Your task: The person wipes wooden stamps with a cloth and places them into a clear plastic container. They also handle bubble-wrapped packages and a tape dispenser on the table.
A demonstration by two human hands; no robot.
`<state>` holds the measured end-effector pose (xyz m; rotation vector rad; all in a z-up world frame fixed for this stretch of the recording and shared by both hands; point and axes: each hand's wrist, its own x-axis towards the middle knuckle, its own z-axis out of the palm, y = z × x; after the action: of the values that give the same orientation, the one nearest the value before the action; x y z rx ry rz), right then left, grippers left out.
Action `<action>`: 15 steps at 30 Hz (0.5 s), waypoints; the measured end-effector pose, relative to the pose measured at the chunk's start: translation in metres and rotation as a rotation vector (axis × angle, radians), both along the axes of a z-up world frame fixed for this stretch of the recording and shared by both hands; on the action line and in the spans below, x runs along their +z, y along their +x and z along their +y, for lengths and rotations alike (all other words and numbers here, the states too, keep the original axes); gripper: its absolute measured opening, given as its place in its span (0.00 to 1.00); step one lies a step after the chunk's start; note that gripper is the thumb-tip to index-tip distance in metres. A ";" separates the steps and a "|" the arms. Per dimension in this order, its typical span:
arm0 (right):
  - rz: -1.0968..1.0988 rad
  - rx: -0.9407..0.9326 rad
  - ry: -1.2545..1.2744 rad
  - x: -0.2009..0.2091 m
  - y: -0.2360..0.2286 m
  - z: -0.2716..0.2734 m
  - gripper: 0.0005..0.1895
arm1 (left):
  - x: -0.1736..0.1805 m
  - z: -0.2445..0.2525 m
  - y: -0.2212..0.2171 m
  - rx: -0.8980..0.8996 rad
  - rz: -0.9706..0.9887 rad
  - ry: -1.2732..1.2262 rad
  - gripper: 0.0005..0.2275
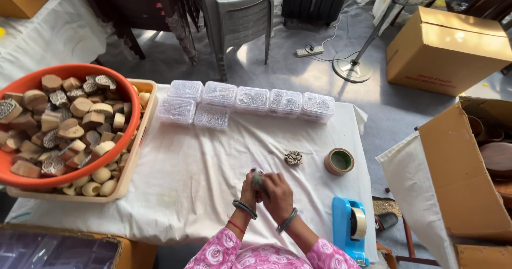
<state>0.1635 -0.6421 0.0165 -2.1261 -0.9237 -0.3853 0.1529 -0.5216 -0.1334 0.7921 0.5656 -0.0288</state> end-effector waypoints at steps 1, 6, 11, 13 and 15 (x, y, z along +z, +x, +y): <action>-0.003 -0.011 0.004 -0.006 0.001 0.001 0.14 | 0.004 0.004 -0.002 -0.011 -0.003 0.004 0.22; 0.294 -0.346 0.023 -0.051 0.047 -0.001 0.05 | 0.044 0.019 -0.005 -0.079 -0.026 -0.001 0.20; 0.716 -0.294 0.476 -0.070 0.029 -0.003 0.23 | 0.090 0.032 -0.007 -0.078 0.003 -0.054 0.28; 0.732 -0.269 0.481 -0.072 0.019 0.002 0.28 | 0.096 0.031 -0.003 -0.076 -0.001 -0.094 0.30; 0.794 -0.166 0.542 -0.070 0.004 0.011 0.24 | 0.084 0.030 -0.005 -0.104 -0.096 0.047 0.24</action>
<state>0.1678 -0.6315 -0.0539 -1.6219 -0.1507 0.1336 0.1483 -0.4920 -0.0490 0.8640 0.4351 -0.0726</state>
